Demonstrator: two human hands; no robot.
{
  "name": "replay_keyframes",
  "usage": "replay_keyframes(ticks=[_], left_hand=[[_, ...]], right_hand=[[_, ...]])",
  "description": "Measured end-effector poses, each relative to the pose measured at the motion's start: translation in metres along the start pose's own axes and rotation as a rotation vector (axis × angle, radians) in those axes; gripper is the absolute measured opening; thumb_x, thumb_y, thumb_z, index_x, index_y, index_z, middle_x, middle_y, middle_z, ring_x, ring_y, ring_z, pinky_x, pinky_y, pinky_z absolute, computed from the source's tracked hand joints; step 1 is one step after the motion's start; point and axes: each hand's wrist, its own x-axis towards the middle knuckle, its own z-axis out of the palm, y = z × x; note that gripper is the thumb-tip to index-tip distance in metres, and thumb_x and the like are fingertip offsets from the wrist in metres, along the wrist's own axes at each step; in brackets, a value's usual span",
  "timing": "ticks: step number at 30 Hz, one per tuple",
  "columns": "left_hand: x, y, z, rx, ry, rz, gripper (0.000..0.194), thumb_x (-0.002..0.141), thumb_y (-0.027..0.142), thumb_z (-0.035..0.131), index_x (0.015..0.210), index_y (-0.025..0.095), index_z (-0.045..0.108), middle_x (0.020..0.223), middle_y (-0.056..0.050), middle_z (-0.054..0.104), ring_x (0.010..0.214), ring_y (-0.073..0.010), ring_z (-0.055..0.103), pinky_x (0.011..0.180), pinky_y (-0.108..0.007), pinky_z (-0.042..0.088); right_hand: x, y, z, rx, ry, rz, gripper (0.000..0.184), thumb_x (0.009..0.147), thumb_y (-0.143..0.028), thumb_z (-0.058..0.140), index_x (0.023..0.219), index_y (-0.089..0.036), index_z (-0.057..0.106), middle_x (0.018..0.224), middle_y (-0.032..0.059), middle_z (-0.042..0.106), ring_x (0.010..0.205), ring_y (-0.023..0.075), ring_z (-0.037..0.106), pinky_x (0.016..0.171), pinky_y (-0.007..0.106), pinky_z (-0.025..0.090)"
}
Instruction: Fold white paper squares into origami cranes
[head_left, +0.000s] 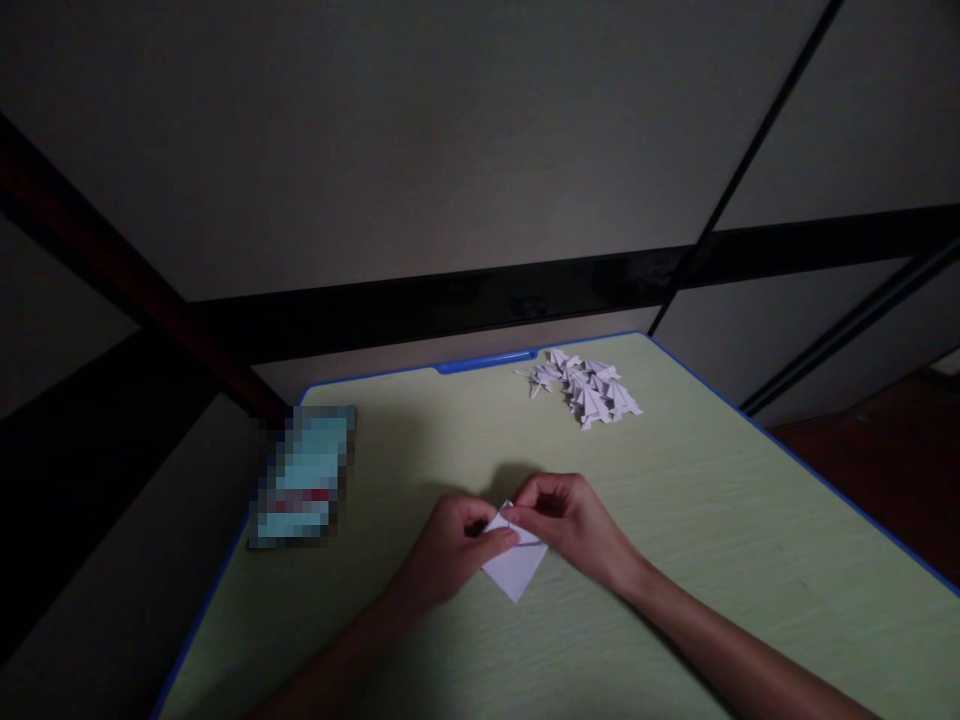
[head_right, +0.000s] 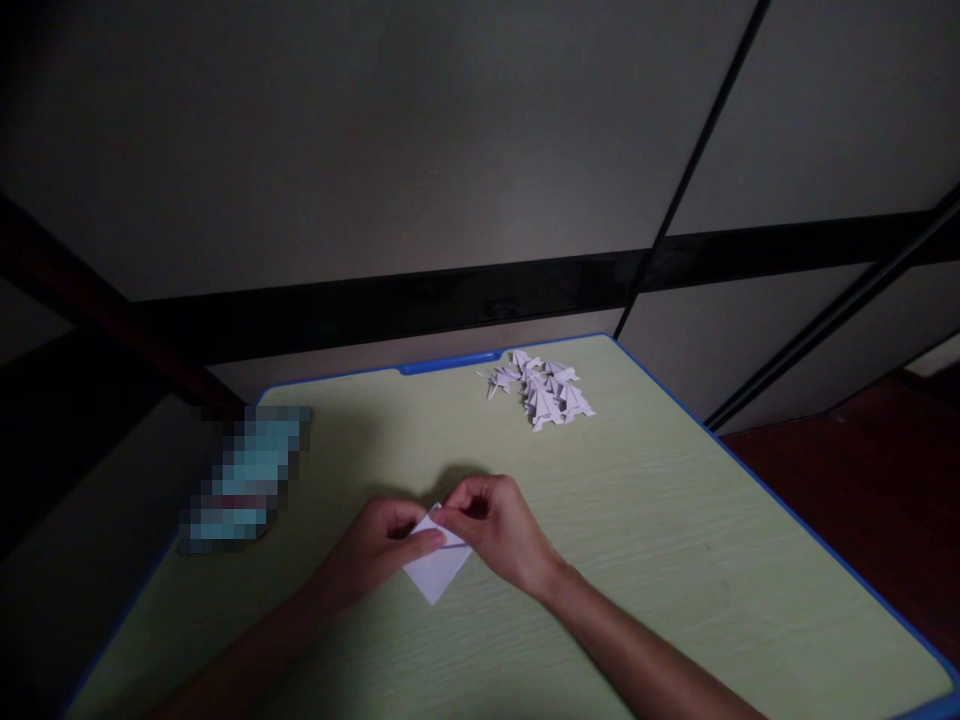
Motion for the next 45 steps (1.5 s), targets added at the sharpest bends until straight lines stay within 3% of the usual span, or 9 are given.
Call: replay_keyframes(ticks=[7, 11, 19, 24, 27, 31, 36, 42, 45], left_hand=[[-0.001, 0.001, 0.001, -0.036, 0.033, -0.028, 0.017, 0.055, 0.024, 0.056, 0.046, 0.012, 0.049, 0.044, 0.005, 0.041, 0.044, -0.0078, 0.036, 0.041, -0.019, 0.023], [-0.002, 0.003, 0.003, -0.089, 0.068, -0.056, 0.021, 0.055, 0.027, 0.057, 0.043, 0.012, 0.050, 0.041, 0.005, 0.040, 0.042, -0.0074, 0.034, 0.040, -0.019, 0.022], [-0.003, 0.000, 0.002, -0.139, 0.089, -0.069, 0.020, 0.055, 0.028, 0.057, 0.045, 0.012, 0.052, 0.041, 0.005, 0.039, 0.042, -0.0076, 0.035, 0.040, -0.020, 0.022], [-0.003, 0.000, 0.003, -0.143, 0.108, -0.066, 0.017, 0.053, 0.026, 0.058, 0.046, 0.011, 0.054, 0.041, 0.005, 0.041, 0.042, -0.0080, 0.036, 0.041, -0.020, 0.024], [-0.003, 0.000, 0.003, -0.143, 0.114, -0.065, 0.017, 0.053, 0.026, 0.058, 0.046, 0.012, 0.054, 0.041, 0.005, 0.041, 0.042, -0.0081, 0.037, 0.041, -0.020, 0.024], [-0.003, -0.001, 0.005, -0.167, 0.114, -0.073, 0.019, 0.054, 0.027, 0.059, 0.045, 0.013, 0.051, 0.041, 0.006, 0.039, 0.042, -0.0078, 0.036, 0.041, -0.019, 0.023], [-0.004, 0.000, 0.009, -0.210, 0.143, -0.037, 0.024, 0.058, 0.031, 0.058, 0.044, 0.013, 0.048, 0.041, 0.006, 0.037, 0.041, -0.0069, 0.034, 0.041, -0.019, 0.022], [-0.004, 0.003, 0.005, -0.234, 0.302, 0.090, 0.019, 0.061, 0.029, 0.059, 0.052, 0.012, 0.057, 0.052, 0.003, 0.046, 0.048, -0.0087, 0.041, 0.044, -0.019, 0.030], [-0.005, 0.005, 0.004, -0.308, 0.293, 0.127, 0.014, 0.060, 0.025, 0.060, 0.053, 0.013, 0.057, 0.057, 0.002, 0.049, 0.053, -0.0097, 0.045, 0.048, -0.019, 0.035]], right_hand=[[0.000, 0.005, 0.002, 0.034, 0.008, 0.021, 0.025, 0.058, -0.033, 0.066, 0.053, -0.011, 0.055, 0.049, -0.0031, 0.052, 0.043, 0.0061, 0.042, 0.042, 0.019, 0.031], [0.003, 0.005, -0.001, 0.089, -0.063, 0.016, 0.023, 0.056, -0.031, 0.068, 0.055, -0.012, 0.056, 0.052, -0.0027, 0.054, 0.045, 0.0071, 0.045, 0.044, 0.020, 0.034], [0.003, 0.001, -0.007, -0.113, -0.113, -0.261, 0.018, 0.069, -0.026, 0.060, 0.057, -0.014, 0.056, 0.072, 0.0026, 0.052, 0.068, 0.0120, 0.049, 0.057, 0.022, 0.037], [0.004, 0.008, -0.002, -0.006, -0.141, -0.080, 0.027, 0.068, -0.036, 0.058, 0.058, -0.014, 0.048, 0.056, -0.0034, 0.045, 0.049, 0.0070, 0.040, 0.045, 0.019, 0.029], [0.005, 0.009, 0.003, 0.142, -0.073, -0.001, 0.032, 0.060, -0.037, 0.065, 0.056, -0.015, 0.041, 0.050, -0.0064, 0.044, 0.042, 0.0046, 0.036, 0.041, 0.018, 0.026], [0.004, 0.005, 0.009, 0.348, 0.040, -0.029, 0.042, 0.053, -0.031, 0.071, 0.059, -0.019, 0.031, 0.047, -0.0097, 0.043, 0.039, 0.0041, 0.036, 0.039, 0.016, 0.027], [0.003, -0.001, 0.007, 0.351, 0.130, -0.094, 0.040, 0.056, -0.028, 0.069, 0.059, -0.019, 0.030, 0.046, -0.0101, 0.042, 0.039, 0.0037, 0.037, 0.039, 0.016, 0.027], [-0.002, 0.000, 0.010, 0.365, -0.060, -0.038, 0.044, 0.050, -0.019, 0.072, 0.078, -0.020, 0.038, 0.057, -0.0081, 0.051, 0.048, 0.0069, 0.047, 0.044, 0.017, 0.034], [-0.002, 0.000, 0.012, 0.405, 0.001, -0.066, 0.039, 0.054, -0.017, 0.070, 0.078, -0.020, 0.039, 0.053, -0.0099, 0.049, 0.045, 0.0047, 0.046, 0.043, 0.015, 0.033]])
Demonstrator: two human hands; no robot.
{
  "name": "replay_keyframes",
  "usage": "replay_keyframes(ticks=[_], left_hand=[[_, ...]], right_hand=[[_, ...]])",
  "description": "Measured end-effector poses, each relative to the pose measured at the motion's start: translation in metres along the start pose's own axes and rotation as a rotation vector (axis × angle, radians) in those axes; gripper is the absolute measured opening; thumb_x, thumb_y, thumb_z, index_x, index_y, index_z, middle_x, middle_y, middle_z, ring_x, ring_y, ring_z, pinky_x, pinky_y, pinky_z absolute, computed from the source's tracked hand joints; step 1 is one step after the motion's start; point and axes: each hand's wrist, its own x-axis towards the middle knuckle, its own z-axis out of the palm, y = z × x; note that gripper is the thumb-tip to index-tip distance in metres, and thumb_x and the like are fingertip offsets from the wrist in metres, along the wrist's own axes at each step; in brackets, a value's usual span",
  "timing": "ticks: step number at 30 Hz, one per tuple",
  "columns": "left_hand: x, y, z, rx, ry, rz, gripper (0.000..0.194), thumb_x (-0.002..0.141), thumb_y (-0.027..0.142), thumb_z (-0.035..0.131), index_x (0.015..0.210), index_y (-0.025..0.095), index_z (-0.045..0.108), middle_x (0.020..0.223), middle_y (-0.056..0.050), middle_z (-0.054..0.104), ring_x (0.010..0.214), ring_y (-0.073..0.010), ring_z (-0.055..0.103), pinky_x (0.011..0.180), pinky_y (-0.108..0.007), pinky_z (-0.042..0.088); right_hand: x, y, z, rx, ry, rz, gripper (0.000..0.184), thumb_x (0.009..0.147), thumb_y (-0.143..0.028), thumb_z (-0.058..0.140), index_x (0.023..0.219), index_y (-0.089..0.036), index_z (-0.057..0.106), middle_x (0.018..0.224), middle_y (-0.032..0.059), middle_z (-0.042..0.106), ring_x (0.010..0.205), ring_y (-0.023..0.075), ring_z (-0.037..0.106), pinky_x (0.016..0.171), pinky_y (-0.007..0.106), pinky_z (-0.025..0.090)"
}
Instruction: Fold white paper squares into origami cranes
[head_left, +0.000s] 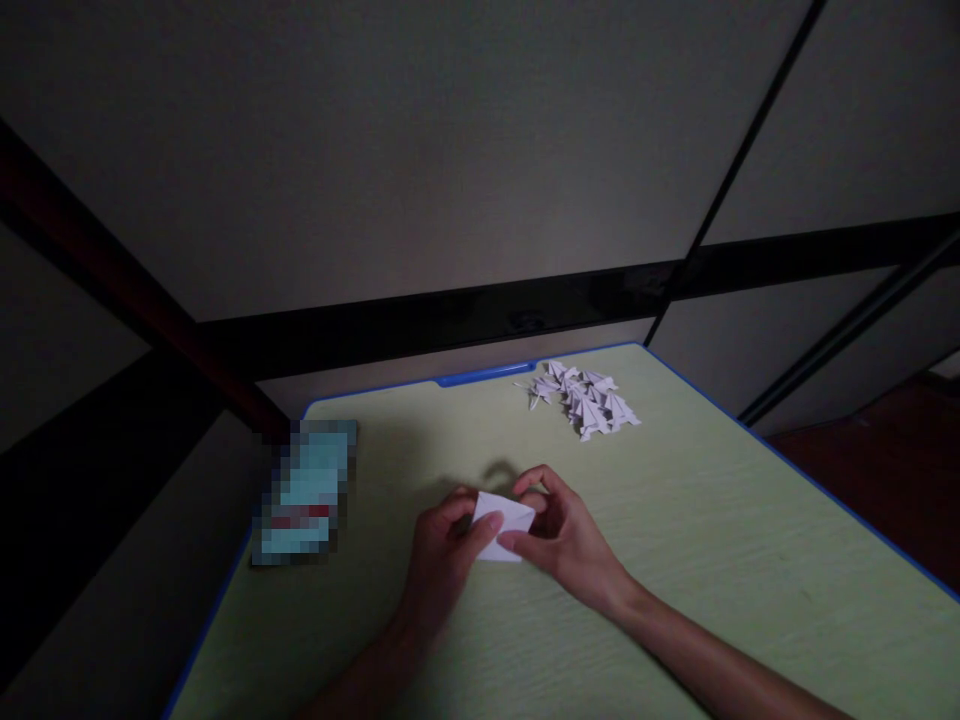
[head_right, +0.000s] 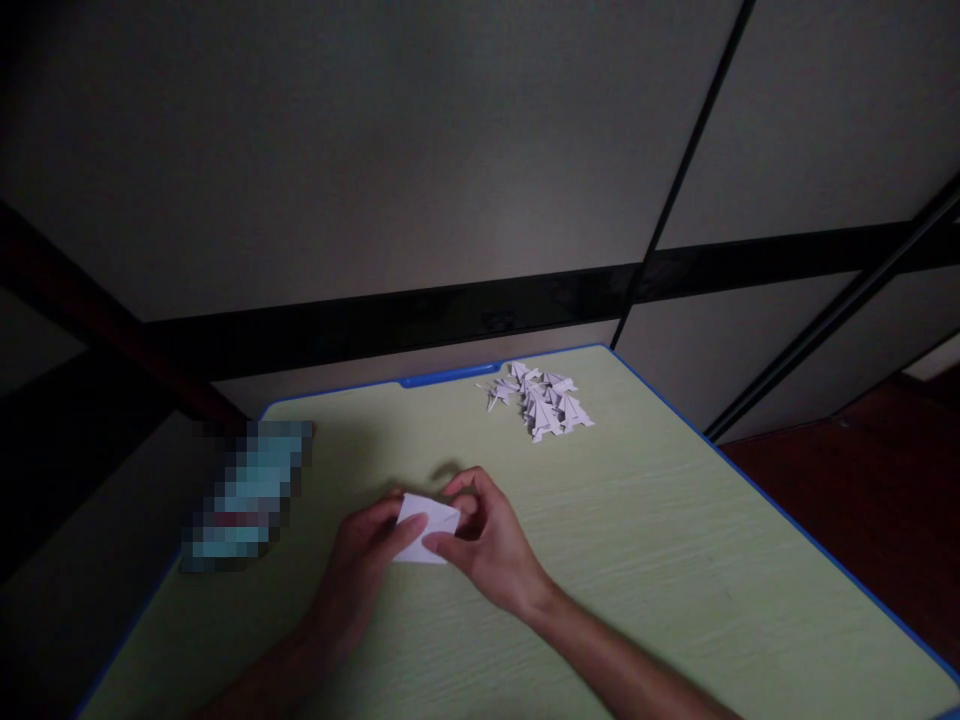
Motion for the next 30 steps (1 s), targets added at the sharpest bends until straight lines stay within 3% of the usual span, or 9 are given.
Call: replay_keyframes(ticks=[4, 8, 11, 14, 17, 20, 23, 30], left_hand=[[-0.003, 0.002, 0.003, -0.027, -0.034, -0.095, 0.014, 0.057, 0.024, 0.061, 0.052, 0.013, 0.055, 0.053, 0.002, 0.052, 0.050, -0.0096, 0.046, 0.047, -0.019, 0.036], [-0.005, 0.001, 0.008, -0.028, -0.082, -0.168, 0.015, 0.055, 0.025, 0.061, 0.049, 0.012, 0.055, 0.047, 0.002, 0.052, 0.046, -0.0087, 0.044, 0.044, -0.018, 0.034], [-0.006, -0.001, 0.008, -0.009, -0.043, -0.125, 0.017, 0.057, 0.025, 0.060, 0.048, 0.011, 0.054, 0.045, 0.003, 0.050, 0.046, -0.0080, 0.042, 0.042, -0.018, 0.033], [-0.006, -0.003, 0.007, 0.051, -0.075, -0.094, 0.017, 0.060, 0.025, 0.059, 0.052, 0.011, 0.054, 0.047, 0.002, 0.050, 0.045, -0.0076, 0.042, 0.042, -0.017, 0.034], [-0.003, -0.004, 0.004, 0.091, -0.075, -0.021, 0.012, 0.063, 0.022, 0.058, 0.070, 0.012, 0.056, 0.062, 0.000, 0.056, 0.055, -0.0102, 0.049, 0.045, -0.017, 0.038], [0.002, -0.003, -0.003, 0.097, -0.068, 0.091, 0.022, 0.064, 0.018, 0.056, 0.086, 0.016, 0.054, 0.075, -0.002, 0.057, 0.066, -0.0132, 0.053, 0.046, -0.017, 0.041], [0.007, -0.001, -0.009, 0.191, -0.172, 0.137, 0.013, 0.065, 0.016, 0.055, 0.077, 0.015, 0.061, 0.072, -0.002, 0.057, 0.062, -0.0124, 0.054, 0.045, -0.017, 0.041], [0.007, 0.005, -0.011, 0.347, -0.250, 0.114, 0.022, 0.063, 0.012, 0.056, 0.082, 0.016, 0.065, 0.077, -0.005, 0.065, 0.070, -0.0152, 0.057, 0.055, -0.020, 0.043]], right_hand=[[0.004, -0.005, -0.005, 0.027, 0.166, -0.103, 0.034, 0.057, -0.017, 0.069, 0.077, -0.019, 0.041, 0.054, -0.0085, 0.054, 0.044, 0.0038, 0.047, 0.043, 0.014, 0.036], [0.004, -0.005, -0.007, 0.028, 0.142, -0.071, 0.035, 0.058, -0.019, 0.068, 0.079, -0.019, 0.040, 0.052, -0.0074, 0.057, 0.041, 0.0055, 0.049, 0.040, 0.015, 0.036], [0.002, -0.002, -0.004, 0.053, 0.084, -0.034, 0.036, 0.056, -0.019, 0.069, 0.077, -0.019, 0.040, 0.056, -0.0052, 0.061, 0.046, 0.0071, 0.053, 0.045, 0.017, 0.040], [0.001, -0.001, -0.003, 0.048, 0.105, -0.027, 0.036, 0.057, -0.020, 0.069, 0.077, -0.019, 0.039, 0.056, -0.0046, 0.062, 0.045, 0.0078, 0.053, 0.045, 0.018, 0.041], [0.003, -0.005, -0.007, 0.031, 0.096, -0.003, 0.038, 0.056, -0.022, 0.069, 0.079, -0.019, 0.039, 0.056, -0.0049, 0.062, 0.045, 0.0085, 0.054, 0.044, 0.019, 0.040], [0.004, -0.009, -0.013, -0.026, -0.007, 0.060, 0.036, 0.056, -0.021, 0.070, 0.078, -0.018, 0.042, 0.055, -0.0049, 0.061, 0.044, 0.0079, 0.053, 0.042, 0.017, 0.037], [0.006, -0.010, -0.019, -0.067, -0.075, 0.092, 0.031, 0.057, -0.022, 0.069, 0.076, -0.016, 0.045, 0.054, -0.0035, 0.061, 0.044, 0.0073, 0.053, 0.042, 0.016, 0.035], [0.008, -0.004, -0.022, -0.067, 0.040, 0.052, 0.025, 0.060, -0.029, 0.067, 0.072, -0.015, 0.050, 0.052, -0.0026, 0.060, 0.041, 0.0079, 0.050, 0.039, 0.017, 0.033]])
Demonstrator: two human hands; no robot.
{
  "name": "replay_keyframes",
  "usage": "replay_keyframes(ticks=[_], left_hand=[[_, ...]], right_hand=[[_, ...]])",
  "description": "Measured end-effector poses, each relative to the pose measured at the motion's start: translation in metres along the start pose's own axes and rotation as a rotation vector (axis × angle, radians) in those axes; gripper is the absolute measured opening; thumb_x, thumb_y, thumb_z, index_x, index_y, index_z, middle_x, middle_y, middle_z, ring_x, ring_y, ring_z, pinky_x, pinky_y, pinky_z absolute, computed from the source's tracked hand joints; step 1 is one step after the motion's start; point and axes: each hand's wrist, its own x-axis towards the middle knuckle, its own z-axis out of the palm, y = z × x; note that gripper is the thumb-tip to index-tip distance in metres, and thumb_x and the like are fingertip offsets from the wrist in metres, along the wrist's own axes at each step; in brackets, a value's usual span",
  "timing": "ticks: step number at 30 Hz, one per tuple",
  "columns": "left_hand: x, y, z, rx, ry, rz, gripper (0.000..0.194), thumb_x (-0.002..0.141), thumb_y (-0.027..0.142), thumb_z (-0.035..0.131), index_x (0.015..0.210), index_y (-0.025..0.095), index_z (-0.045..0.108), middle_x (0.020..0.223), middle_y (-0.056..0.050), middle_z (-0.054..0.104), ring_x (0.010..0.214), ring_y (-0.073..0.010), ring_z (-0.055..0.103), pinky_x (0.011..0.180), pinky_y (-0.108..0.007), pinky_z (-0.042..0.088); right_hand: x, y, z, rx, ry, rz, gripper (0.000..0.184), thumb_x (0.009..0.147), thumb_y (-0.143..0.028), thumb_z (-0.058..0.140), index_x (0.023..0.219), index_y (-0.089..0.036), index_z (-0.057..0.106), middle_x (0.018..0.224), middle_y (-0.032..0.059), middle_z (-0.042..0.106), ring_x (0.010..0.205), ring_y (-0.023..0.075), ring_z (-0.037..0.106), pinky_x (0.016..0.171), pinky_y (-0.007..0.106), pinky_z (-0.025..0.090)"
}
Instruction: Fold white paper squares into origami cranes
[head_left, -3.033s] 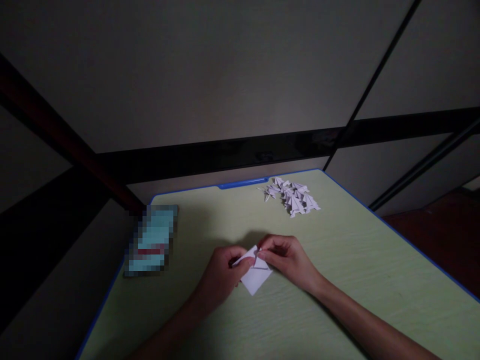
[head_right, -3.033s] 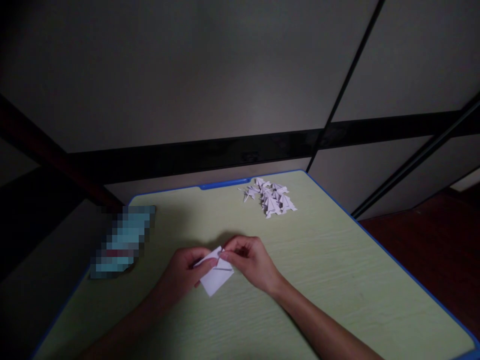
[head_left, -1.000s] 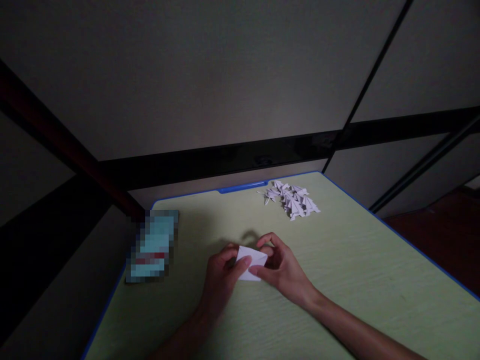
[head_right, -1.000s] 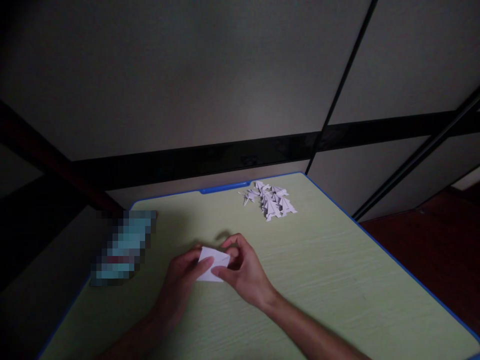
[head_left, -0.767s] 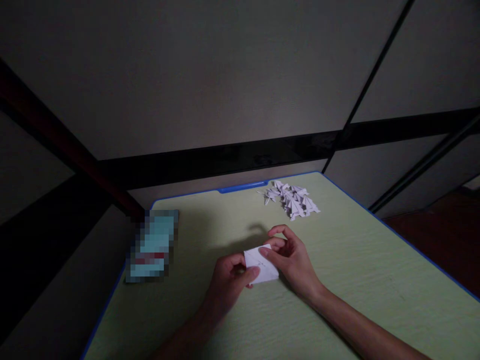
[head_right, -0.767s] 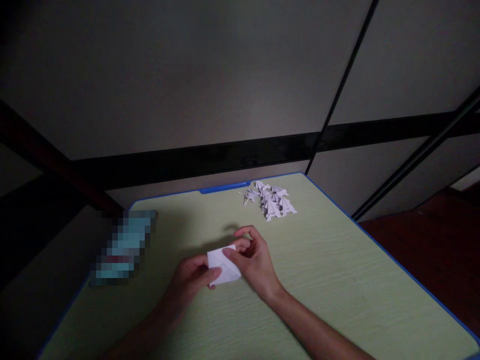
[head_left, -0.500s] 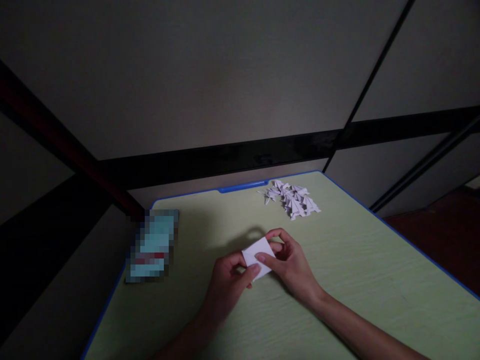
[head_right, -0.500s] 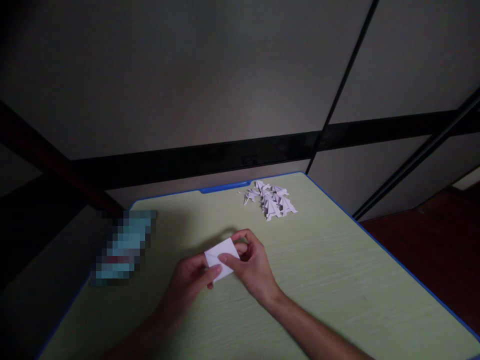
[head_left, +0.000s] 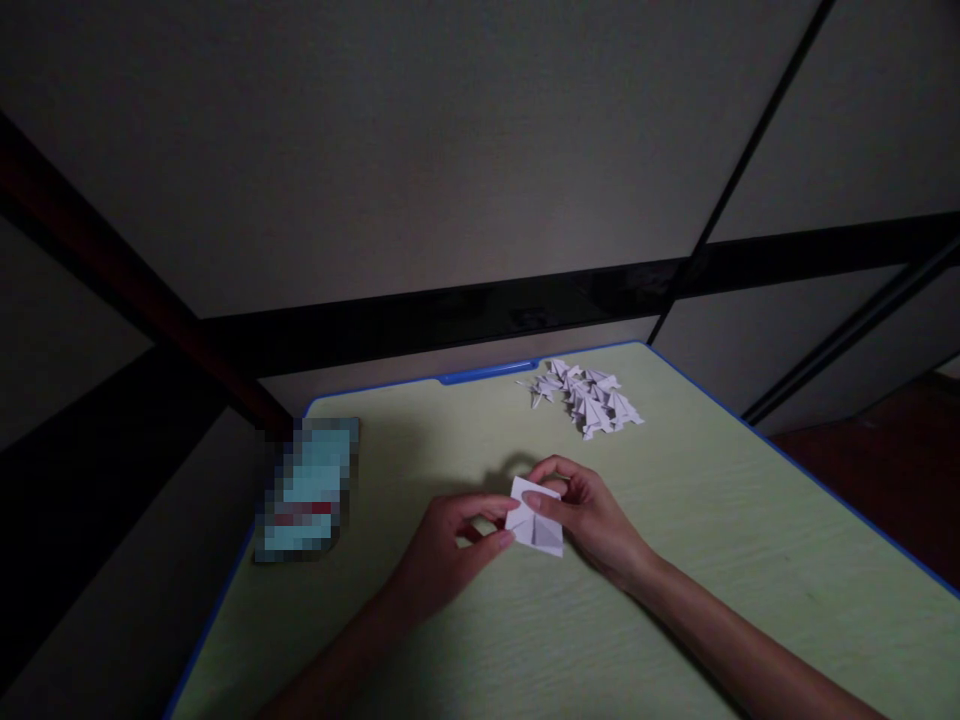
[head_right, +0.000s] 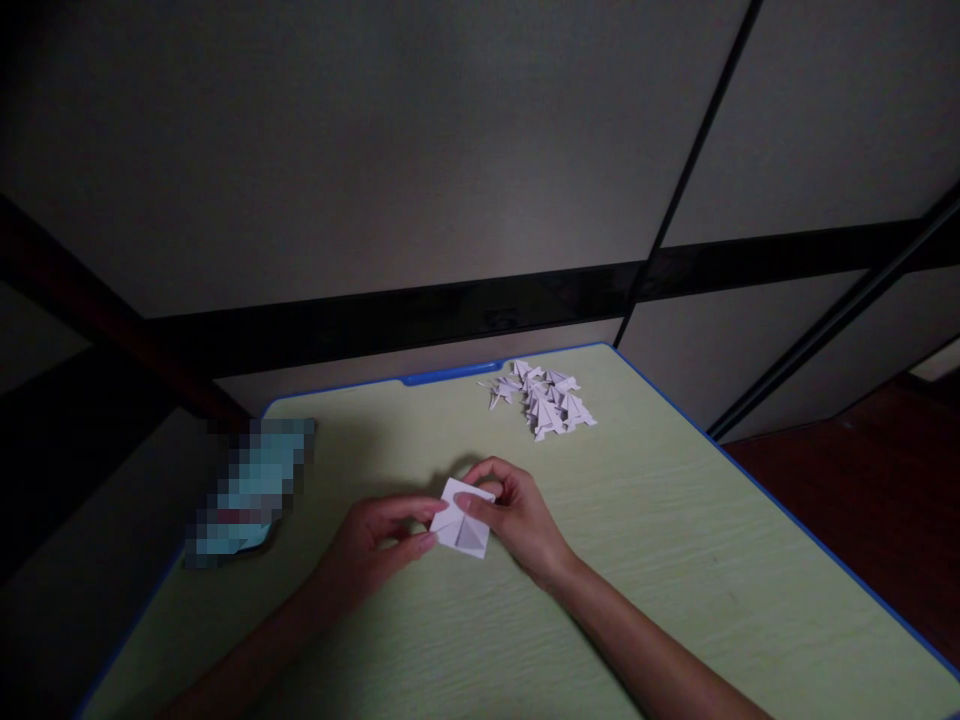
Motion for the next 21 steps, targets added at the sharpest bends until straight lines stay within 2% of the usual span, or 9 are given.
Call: replay_keyframes(ticks=[4, 8, 10, 15, 21], left_hand=[[-0.001, 0.003, 0.000, 0.056, -0.027, -0.005, 0.024, 0.060, 0.011, 0.058, 0.083, 0.016, 0.065, 0.074, -0.004, 0.064, 0.066, -0.0142, 0.056, 0.051, -0.019, 0.042], [0.000, 0.002, 0.001, 0.056, -0.028, 0.075, 0.013, 0.065, 0.017, 0.057, 0.076, 0.015, 0.065, 0.077, -0.004, 0.061, 0.066, -0.0134, 0.055, 0.050, -0.018, 0.040], [0.001, 0.000, 0.001, 0.039, 0.005, 0.103, 0.010, 0.068, 0.017, 0.055, 0.068, 0.015, 0.065, 0.074, -0.004, 0.059, 0.065, -0.0126, 0.054, 0.049, -0.018, 0.040], [0.001, -0.004, 0.004, -0.041, 0.123, 0.118, 0.018, 0.071, 0.017, 0.049, 0.055, 0.014, 0.055, 0.069, -0.002, 0.054, 0.059, -0.0104, 0.052, 0.045, -0.016, 0.040], [0.001, -0.008, 0.009, -0.069, 0.162, 0.021, 0.011, 0.070, 0.019, 0.051, 0.060, 0.014, 0.053, 0.058, 0.002, 0.052, 0.050, -0.0091, 0.049, 0.044, -0.017, 0.040]], right_hand=[[0.001, -0.002, -0.003, -0.107, -0.014, -0.027, 0.022, 0.060, -0.029, 0.067, 0.070, -0.014, 0.055, 0.051, -0.0022, 0.059, 0.041, 0.0072, 0.048, 0.040, 0.018, 0.032], [0.001, -0.003, -0.002, -0.162, -0.036, -0.037, 0.019, 0.059, -0.027, 0.067, 0.068, -0.013, 0.058, 0.053, -0.0023, 0.058, 0.044, 0.0068, 0.047, 0.042, 0.018, 0.032], [0.000, -0.003, 0.001, -0.154, -0.060, -0.020, 0.018, 0.059, -0.026, 0.067, 0.068, -0.014, 0.058, 0.055, -0.0020, 0.058, 0.046, 0.0074, 0.049, 0.044, 0.019, 0.034], [-0.003, -0.003, 0.007, -0.130, -0.105, 0.015, 0.020, 0.059, -0.025, 0.067, 0.071, -0.013, 0.059, 0.058, -0.0012, 0.059, 0.049, 0.0080, 0.051, 0.045, 0.019, 0.035], [-0.006, -0.004, 0.010, -0.136, -0.108, 0.000, 0.018, 0.060, -0.026, 0.066, 0.071, -0.014, 0.060, 0.058, -0.0011, 0.058, 0.050, 0.0091, 0.052, 0.045, 0.020, 0.037]])
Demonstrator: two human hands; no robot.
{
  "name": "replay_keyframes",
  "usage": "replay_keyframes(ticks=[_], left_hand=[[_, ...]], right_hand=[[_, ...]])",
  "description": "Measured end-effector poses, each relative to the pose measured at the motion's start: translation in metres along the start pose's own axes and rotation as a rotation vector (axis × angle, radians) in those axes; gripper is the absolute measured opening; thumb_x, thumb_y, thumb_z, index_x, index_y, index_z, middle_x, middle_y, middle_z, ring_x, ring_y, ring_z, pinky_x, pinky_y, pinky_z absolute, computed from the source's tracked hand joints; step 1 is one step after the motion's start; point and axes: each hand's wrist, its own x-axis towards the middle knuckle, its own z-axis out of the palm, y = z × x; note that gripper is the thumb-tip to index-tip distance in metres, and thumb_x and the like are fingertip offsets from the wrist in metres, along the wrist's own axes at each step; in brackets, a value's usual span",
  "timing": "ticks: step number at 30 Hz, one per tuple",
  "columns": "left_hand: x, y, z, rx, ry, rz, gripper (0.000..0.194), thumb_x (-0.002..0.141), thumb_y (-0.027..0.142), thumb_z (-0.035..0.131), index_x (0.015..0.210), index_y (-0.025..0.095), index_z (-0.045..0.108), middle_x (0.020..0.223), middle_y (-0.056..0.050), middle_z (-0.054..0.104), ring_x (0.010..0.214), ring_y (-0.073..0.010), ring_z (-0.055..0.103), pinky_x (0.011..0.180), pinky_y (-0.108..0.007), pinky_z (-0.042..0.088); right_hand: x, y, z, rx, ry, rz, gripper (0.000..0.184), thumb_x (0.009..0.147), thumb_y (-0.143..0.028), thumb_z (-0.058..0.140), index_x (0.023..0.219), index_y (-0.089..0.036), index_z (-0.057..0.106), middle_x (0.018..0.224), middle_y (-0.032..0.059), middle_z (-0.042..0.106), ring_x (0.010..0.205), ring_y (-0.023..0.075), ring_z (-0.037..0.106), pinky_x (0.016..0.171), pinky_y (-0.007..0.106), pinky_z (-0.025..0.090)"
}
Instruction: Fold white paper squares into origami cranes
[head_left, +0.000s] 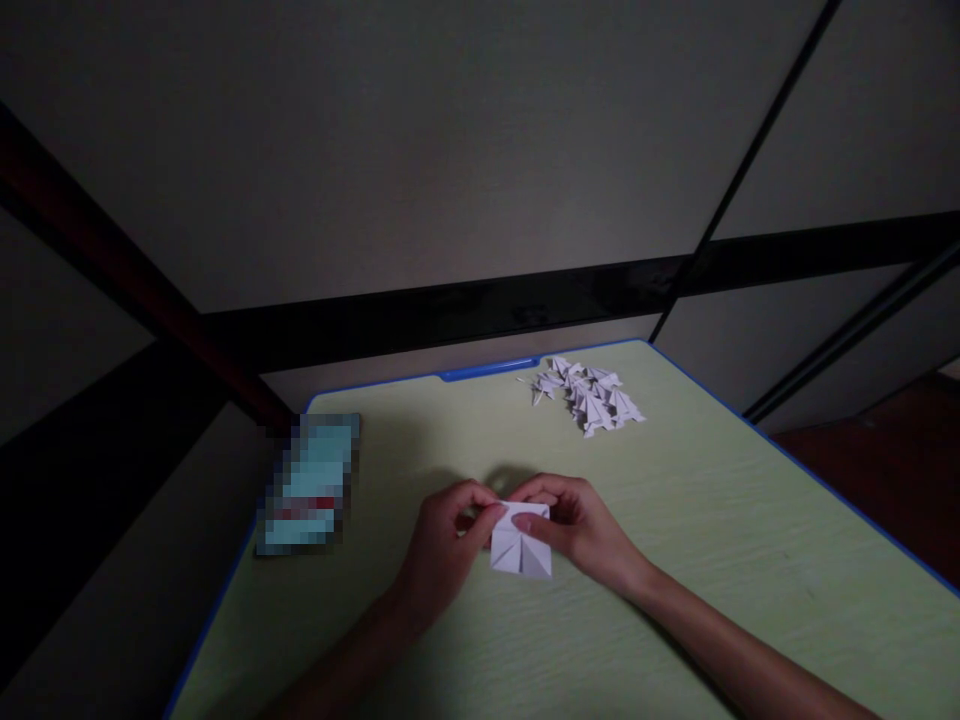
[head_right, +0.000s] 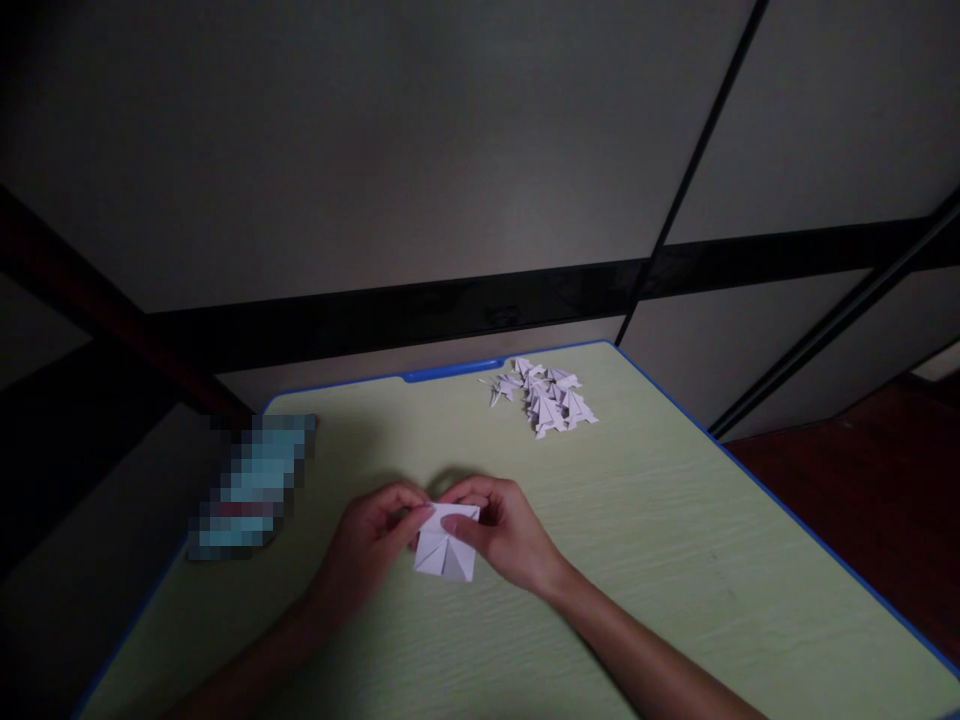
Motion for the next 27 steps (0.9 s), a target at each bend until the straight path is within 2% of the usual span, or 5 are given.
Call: replay_keyframes(ticks=[7, 17, 21, 24, 27], left_hand=[[-0.0029, -0.0007, 0.0016, 0.067, 0.087, 0.034, 0.012, 0.068, 0.019, 0.053, 0.057, 0.014, 0.054, 0.057, 0.001, 0.054, 0.055, -0.0109, 0.051, 0.050, -0.018, 0.040], [0.0009, 0.0015, 0.0055, -0.132, 0.058, -0.106, 0.009, 0.062, 0.017, 0.055, 0.060, 0.015, 0.046, 0.053, 0.005, 0.049, 0.049, -0.0080, 0.047, 0.045, -0.016, 0.036], [0.0001, -0.0011, 0.0034, -0.159, -0.088, -0.144, 0.009, 0.064, 0.021, 0.053, 0.066, 0.015, 0.046, 0.054, 0.004, 0.048, 0.046, -0.0075, 0.046, 0.039, -0.015, 0.036], [-0.0003, -0.0054, 0.0013, -0.106, -0.209, -0.182, 0.017, 0.067, 0.027, 0.050, 0.057, 0.015, 0.046, 0.046, 0.005, 0.043, 0.038, -0.0061, 0.041, 0.033, -0.015, 0.034], [-0.0016, -0.0078, 0.0005, -0.088, -0.262, -0.209, 0.024, 0.069, 0.031, 0.048, 0.052, 0.016, 0.042, 0.037, 0.007, 0.039, 0.031, -0.0041, 0.035, 0.030, -0.014, 0.028]], right_hand=[[-0.0016, 0.0025, 0.0064, 0.048, 0.033, 0.024, 0.024, 0.053, -0.025, 0.071, 0.069, -0.014, 0.056, 0.057, -0.0035, 0.056, 0.047, 0.0075, 0.049, 0.044, 0.018, 0.035], [-0.0006, 0.0063, 0.0075, 0.066, 0.091, 0.086, 0.031, 0.046, -0.024, 0.074, 0.064, -0.014, 0.051, 0.052, -0.0057, 0.053, 0.043, 0.0053, 0.045, 0.042, 0.017, 0.032], [-0.0001, 0.0053, 0.0076, 0.054, 0.117, 0.056, 0.030, 0.048, -0.025, 0.073, 0.063, -0.014, 0.049, 0.050, -0.0055, 0.051, 0.041, 0.0049, 0.043, 0.040, 0.017, 0.030], [-0.0011, 0.0025, 0.0073, 0.039, 0.098, 0.040, 0.030, 0.050, -0.026, 0.072, 0.065, -0.014, 0.049, 0.050, -0.0059, 0.049, 0.040, 0.0047, 0.041, 0.039, 0.017, 0.029], [-0.0030, 0.0013, 0.0070, 0.028, 0.070, 0.032, 0.032, 0.051, -0.026, 0.072, 0.068, -0.015, 0.047, 0.050, -0.0069, 0.046, 0.041, 0.0042, 0.038, 0.039, 0.016, 0.027]])
